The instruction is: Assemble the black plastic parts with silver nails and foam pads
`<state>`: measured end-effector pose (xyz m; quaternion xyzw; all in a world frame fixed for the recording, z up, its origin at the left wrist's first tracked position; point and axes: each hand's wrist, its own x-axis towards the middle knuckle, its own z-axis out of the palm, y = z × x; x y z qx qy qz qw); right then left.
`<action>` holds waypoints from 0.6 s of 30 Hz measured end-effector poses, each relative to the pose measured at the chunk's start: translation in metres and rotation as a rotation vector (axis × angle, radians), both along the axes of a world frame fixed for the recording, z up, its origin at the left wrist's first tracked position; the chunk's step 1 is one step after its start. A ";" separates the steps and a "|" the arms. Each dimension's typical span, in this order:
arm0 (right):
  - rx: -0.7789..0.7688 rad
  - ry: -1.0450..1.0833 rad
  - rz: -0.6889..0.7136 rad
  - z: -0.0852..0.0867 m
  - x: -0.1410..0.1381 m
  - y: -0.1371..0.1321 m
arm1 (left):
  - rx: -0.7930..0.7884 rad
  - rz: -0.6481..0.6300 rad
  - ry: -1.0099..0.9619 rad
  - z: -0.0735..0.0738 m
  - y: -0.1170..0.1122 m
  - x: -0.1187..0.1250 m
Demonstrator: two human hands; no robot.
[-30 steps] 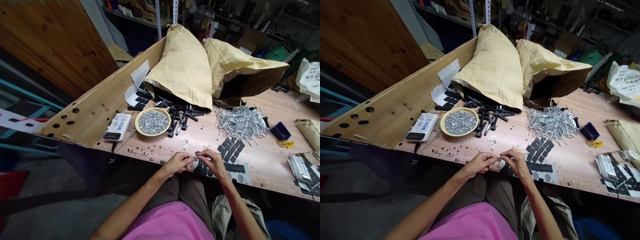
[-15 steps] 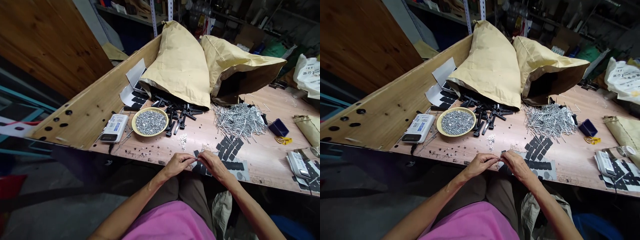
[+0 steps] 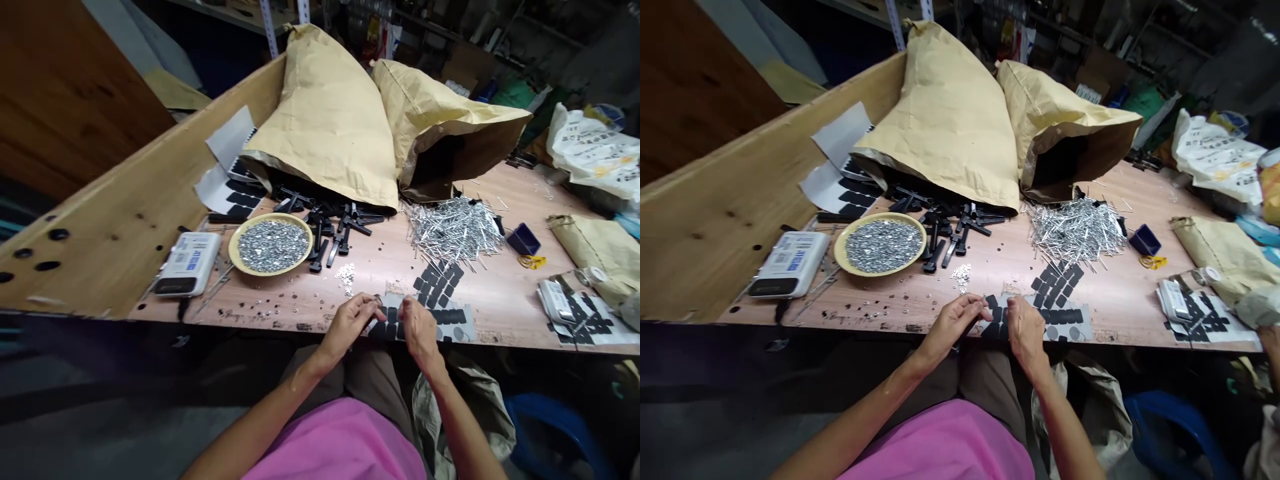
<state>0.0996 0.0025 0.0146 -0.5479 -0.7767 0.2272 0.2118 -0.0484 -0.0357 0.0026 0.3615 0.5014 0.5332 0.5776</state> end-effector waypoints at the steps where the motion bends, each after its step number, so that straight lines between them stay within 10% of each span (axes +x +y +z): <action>1: -0.084 0.106 -0.034 -0.001 0.002 -0.010 | -0.016 0.011 -0.080 0.002 0.000 0.004; 8: -0.652 0.778 -0.118 -0.013 0.003 -0.065 | -0.058 -0.082 -0.120 0.005 -0.011 0.030; 18: -0.604 0.398 -0.410 -0.008 0.071 -0.076 | -0.054 -0.266 0.030 -0.018 -0.018 0.064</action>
